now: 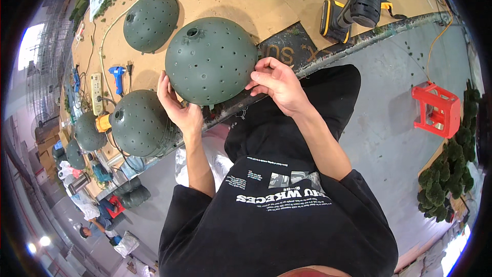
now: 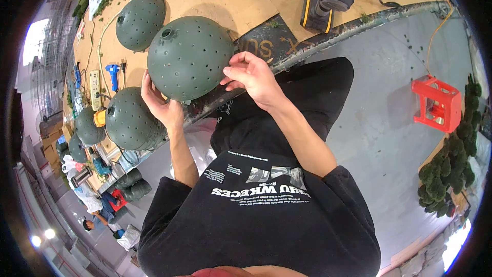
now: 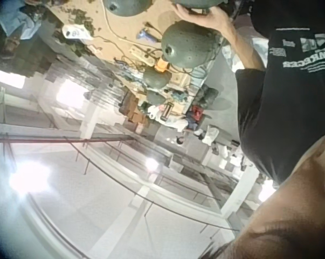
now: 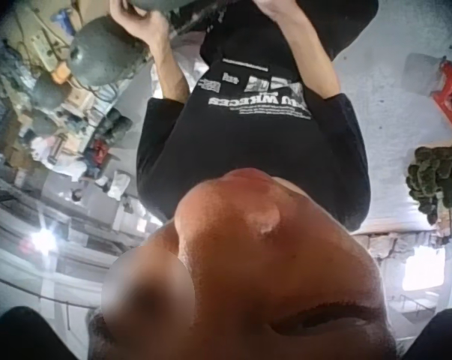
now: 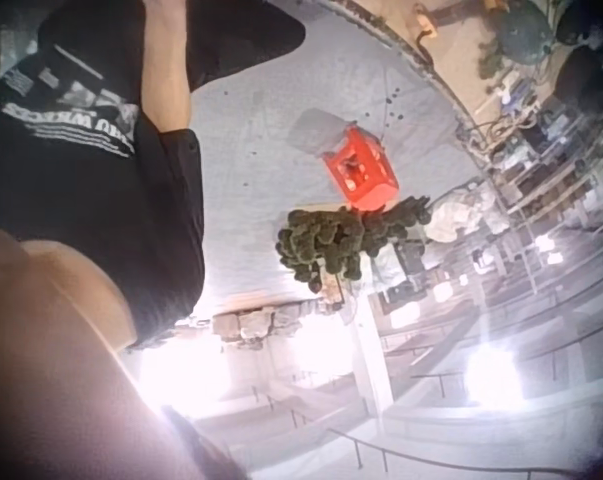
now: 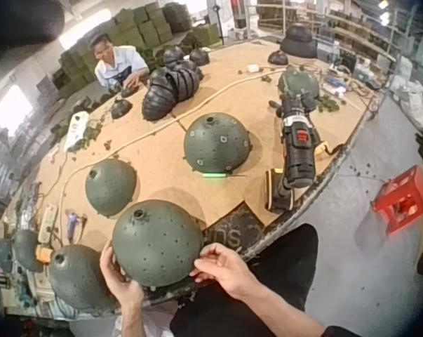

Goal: The person assembles green plastic hemispherical components by drilling holes into them with a power drill at an industrial workbench.

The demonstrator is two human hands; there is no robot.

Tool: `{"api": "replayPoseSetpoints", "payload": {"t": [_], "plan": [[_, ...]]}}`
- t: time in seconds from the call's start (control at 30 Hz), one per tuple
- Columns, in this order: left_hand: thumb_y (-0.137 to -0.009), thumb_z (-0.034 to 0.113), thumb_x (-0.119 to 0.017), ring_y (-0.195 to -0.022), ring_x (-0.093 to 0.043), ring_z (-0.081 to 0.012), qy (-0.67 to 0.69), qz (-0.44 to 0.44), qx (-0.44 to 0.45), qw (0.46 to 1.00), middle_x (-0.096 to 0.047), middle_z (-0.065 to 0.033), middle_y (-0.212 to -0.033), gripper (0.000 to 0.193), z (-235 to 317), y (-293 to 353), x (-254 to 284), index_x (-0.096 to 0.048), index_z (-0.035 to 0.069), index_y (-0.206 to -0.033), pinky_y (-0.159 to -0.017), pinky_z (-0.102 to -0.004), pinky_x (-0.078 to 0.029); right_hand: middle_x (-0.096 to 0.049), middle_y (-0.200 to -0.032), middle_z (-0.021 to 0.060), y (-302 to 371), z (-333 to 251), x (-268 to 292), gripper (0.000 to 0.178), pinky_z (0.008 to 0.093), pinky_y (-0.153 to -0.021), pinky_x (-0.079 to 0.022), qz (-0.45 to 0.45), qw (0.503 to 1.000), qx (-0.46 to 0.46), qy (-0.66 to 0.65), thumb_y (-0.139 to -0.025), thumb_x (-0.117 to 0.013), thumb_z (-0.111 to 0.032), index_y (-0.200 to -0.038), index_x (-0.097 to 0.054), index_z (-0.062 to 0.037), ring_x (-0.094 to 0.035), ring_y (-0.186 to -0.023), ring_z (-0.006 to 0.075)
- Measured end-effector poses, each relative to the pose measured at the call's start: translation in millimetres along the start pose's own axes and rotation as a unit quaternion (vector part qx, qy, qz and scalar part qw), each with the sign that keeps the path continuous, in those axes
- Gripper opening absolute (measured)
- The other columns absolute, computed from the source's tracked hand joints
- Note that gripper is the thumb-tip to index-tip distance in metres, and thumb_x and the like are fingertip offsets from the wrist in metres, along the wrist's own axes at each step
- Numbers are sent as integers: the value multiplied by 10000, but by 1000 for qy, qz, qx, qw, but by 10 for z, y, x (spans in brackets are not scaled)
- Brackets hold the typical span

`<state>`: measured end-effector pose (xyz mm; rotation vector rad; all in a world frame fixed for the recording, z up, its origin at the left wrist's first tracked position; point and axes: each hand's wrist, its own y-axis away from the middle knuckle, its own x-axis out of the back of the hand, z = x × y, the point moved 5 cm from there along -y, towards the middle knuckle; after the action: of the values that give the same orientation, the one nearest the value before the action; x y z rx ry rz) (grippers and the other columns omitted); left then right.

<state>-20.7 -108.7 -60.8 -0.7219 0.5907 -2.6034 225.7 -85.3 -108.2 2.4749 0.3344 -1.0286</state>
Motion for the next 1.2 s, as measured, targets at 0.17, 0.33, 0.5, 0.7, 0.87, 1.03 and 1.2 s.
{"api": "replayPoseSetpoints", "payload": {"t": [0.17, 0.33, 0.5, 0.7, 0.87, 1.03, 1.2], "plan": [[-843, -21, -778, -1358, -505, -282, 62, 39, 148, 986, -409, -178, -1534, 736, -28, 3, 25, -394, 11, -1469, -1143, -403, -422, -673, -985, 83, -33, 57, -66, 157, 341, -789, -592, -8, 1000, 25, -11, -982, -688, -60, -1056, -550, -49, -722, -895, 224], [-890, -76, -617, -1249, -578, -239, 307, 45, 356, 882, -568, -137, -1329, 541, -194, 230, 175, -453, -2, -1400, -1090, -396, -471, -682, -954, 88, -61, 104, -197, 153, 355, -804, -598, -15, 998, 55, -36, -982, -677, -26, -1058, -547, -53, -724, -862, 222], [-905, 8, -534, -1218, -616, -254, 540, -67, 336, 769, -637, -125, -1284, 499, 315, 138, 46, -470, 6, -1399, -1089, -545, -499, -703, -967, 104, -76, 137, -146, 156, 372, -801, -606, 8, 996, 63, -55, -979, -674, -11, -1053, -546, -59, -722, -863, 226], [-1021, 69, -575, -1101, -691, -252, 534, -55, 325, 779, -679, -114, -1177, 314, 424, 120, -76, -516, 16, -1325, -999, -523, -584, -697, -1006, 113, -71, 84, -82, 175, 433, -819, -606, -16, 993, 75, -88, -988, -643, 6, -1127, -555, -52, -714, -896, 234], [-1048, 71, -555, -1082, -704, -227, 539, -49, 308, 783, -689, -116, -1178, 222, 368, 120, -140, -535, 36, -1266, -953, -475, -622, -698, -1001, 118, -53, 41, -87, 198, 444, -818, -609, -11, 992, 79, -97, -983, -642, 19, -1148, -556, -49, -712, -909, 241], [-1041, 59, -567, -1069, -706, -213, 536, -35, 309, 785, -693, -94, -1167, 232, 424, 99, -158, -544, 46, -1271, -962, -460, -620, -698, -1001, 119, -29, -35, -165, 220, 414, -807, -609, -7, 992, 91, -87, -972, -659, 19, -1145, -541, -48, -715, -900, 236], [-1022, 69, -604, -1100, -694, -232, 522, -9, 324, 789, -699, -84, -1209, 264, 311, 120, -19, -587, 33, -1283, -991, -390, -586, -707, -995, 119, -3, -45, -367, 262, 337, -748, -597, 20, 992, 122, -33, -932, -713, 23, -1073, -509, -60, -722, -854, 210]]}}
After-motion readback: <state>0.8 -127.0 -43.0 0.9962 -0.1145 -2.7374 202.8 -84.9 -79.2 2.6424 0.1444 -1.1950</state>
